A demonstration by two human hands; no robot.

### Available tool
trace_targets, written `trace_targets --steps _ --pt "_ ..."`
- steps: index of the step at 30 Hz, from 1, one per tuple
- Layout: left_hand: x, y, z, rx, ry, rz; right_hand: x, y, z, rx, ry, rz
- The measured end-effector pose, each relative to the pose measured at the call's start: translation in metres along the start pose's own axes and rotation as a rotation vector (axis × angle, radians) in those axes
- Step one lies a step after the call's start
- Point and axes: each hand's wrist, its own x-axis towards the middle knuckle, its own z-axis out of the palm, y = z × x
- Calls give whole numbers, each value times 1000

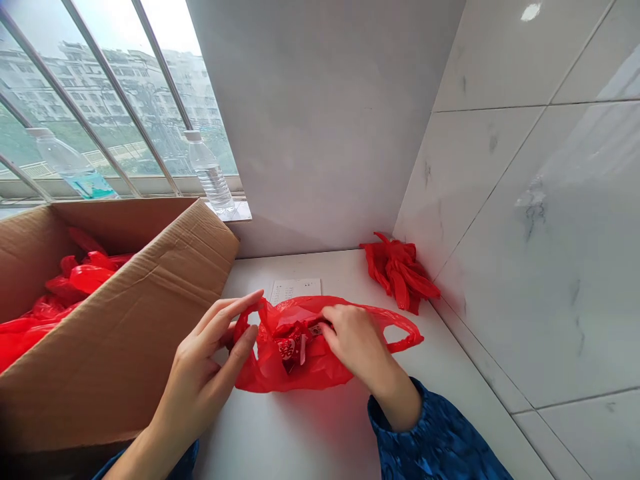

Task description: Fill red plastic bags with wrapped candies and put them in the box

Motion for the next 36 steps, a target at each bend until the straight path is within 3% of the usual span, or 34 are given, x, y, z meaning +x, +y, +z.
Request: trace_targets --steps 4,9,14,17,20,24,29,33,36 --pt "2 -1 1 52 -15 6 -13 -8 -25 470 4 26" --pt "3 0 2 50 -114 2 -14 -12 -27 847 1 44" --pt "4 2 3 12 -153 -95 -14 -17 -27 959 -75 -30" --pt "4 2 4 -26 -234 -92 -15 -21 -24 923 -110 -73" --pt "4 3 6 -82 -365 -113 -15 -26 -16 879 -32 -30" --pt "3 4 8 -248 -491 -196 -12 -33 -3 1007 43 30" --pt "2 3 10 -427 -379 -279 -15 -36 -2 1123 -4 27" --pt "0 0 13 -600 -259 -334 -16 -34 -8 1044 -90 -14" --pt "-1 -3 15 -631 -240 -332 -16 -33 -10 1011 -80 -11"
